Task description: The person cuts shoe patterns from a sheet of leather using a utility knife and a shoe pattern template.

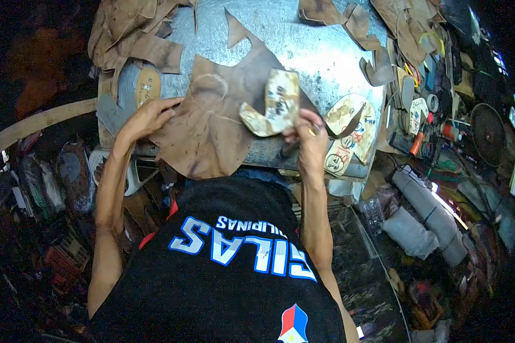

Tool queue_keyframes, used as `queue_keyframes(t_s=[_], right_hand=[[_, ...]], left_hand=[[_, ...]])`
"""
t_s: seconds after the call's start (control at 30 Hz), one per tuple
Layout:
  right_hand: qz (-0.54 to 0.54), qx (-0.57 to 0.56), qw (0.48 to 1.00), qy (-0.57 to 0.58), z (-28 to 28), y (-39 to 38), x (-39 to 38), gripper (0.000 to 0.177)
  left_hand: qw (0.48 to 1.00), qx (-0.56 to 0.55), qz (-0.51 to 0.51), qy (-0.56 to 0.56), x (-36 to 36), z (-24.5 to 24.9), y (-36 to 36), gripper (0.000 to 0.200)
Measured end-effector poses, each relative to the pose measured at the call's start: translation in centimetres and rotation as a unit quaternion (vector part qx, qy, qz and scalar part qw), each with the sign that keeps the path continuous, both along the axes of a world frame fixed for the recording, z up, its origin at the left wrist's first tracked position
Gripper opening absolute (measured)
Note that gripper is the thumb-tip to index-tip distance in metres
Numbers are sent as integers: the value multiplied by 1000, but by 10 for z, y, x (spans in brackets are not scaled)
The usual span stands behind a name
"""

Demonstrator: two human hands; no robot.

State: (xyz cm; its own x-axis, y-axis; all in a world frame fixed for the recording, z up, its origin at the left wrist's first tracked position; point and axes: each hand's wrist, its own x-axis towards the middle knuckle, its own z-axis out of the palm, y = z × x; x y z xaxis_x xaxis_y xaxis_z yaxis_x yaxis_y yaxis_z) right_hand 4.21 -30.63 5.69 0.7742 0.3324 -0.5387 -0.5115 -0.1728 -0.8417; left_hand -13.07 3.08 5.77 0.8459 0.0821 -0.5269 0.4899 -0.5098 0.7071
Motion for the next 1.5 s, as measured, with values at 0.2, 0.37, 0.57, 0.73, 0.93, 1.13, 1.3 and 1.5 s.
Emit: queue_keyframes(t_s=[0.2, 0.37, 0.57, 0.73, 0.93, 1.13, 1.3, 1.5], right_hand=[[31, -27, 999, 3, -26, 44, 11, 25], [55, -53, 997, 18, -24, 52, 18, 27], [39, -69, 997, 0, -31, 50, 16, 24], [62, -210, 970, -106, -5, 26, -1, 32], [221, -446, 775, -389, -5, -19, 22, 42], [243, -463, 754, -398, -8, -14, 45, 31], [262, -468, 688, -488, -15, 1, 91, 29], [184, -476, 678, -530, -12, 14, 96, 34]], left_hand=[[986, 140, 35, -79, 1, 4, -16, 43], [948, 200, 26, -245, 41, -8, -32, 56], [913, 174, -62, -364, 104, -62, -50, 85], [920, 191, -72, -336, 106, -73, -49, 96], [914, 226, -62, -332, 67, -60, 3, 56], [890, 265, -74, -364, 56, -44, -1, 38], [898, 267, -99, -335, 61, -47, -9, 35], [917, 255, -103, -291, 65, -35, -25, 37]])
